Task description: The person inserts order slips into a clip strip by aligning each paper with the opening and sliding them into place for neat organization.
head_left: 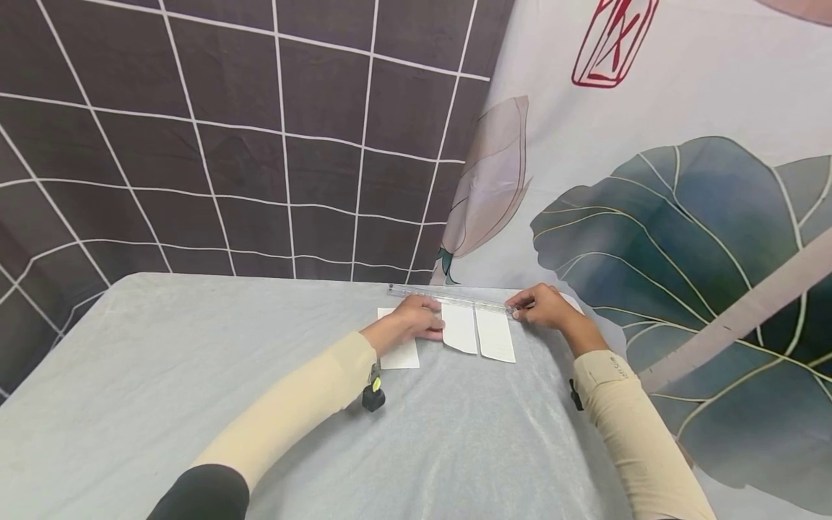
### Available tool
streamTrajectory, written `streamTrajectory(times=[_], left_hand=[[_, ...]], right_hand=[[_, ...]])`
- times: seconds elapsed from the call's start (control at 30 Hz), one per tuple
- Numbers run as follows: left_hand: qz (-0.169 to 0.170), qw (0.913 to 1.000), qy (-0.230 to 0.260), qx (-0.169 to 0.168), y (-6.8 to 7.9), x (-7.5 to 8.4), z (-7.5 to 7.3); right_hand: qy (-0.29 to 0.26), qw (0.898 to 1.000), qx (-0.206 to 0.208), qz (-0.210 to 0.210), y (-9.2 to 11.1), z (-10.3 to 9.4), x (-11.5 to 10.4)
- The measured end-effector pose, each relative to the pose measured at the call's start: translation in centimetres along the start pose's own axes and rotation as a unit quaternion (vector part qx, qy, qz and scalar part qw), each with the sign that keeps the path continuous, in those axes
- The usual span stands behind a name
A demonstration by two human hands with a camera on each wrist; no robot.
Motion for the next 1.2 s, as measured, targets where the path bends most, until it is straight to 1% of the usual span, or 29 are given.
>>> streamTrajectory(times=[0.17,0.37,0.53,0.7,0.8,0.9,1.2], left_hand=[[-0.017,0.9996,0.021,-0.006,0.5,-0.3,-0.8],[-0.022,0.9994,0.025,-0.013,1.7,-0.6,-1.9],[-0.013,0.9992,0.029,-0.025,2.4,-0.7,-2.5],[0.003,0.9990,0.030,-0.033,3.5,-0.5,-2.9],[0.011,0.9992,0.025,-0.028,4.3,-0.5,-3.4],[0.016,0.9995,0.020,-0.016,5.0,-0.6,-4.0],[0.008,0.9997,-0.007,0.021,7.0,-0.8,-5.9]], right_hand=[[0.004,1.000,0.000,-0.001,0.0,0.0,0.0],[0.007,1.000,-0.004,0.006,-0.1,-0.1,0.1],[0.007,1.000,-0.006,0.008,-0.2,0.0,0.2],[0.009,1.000,-0.007,0.004,-0.3,0.1,0.2],[0.007,1.000,-0.008,0.005,-0.2,0.2,0.2],[0.006,1.000,-0.006,0.003,-0.2,0.1,0.2],[0.011,1.000,-0.007,-0.001,-0.1,0.0,0.0]])
Point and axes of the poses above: each hand's wrist, its own y-axis away from the middle knuckle, its own z-axis out of the palm, x = y × z, the point moved 8 cm from there along -y, towards the middle knuckle, and after that the axes turned 6 degrees about x, right-handed, at the moved point
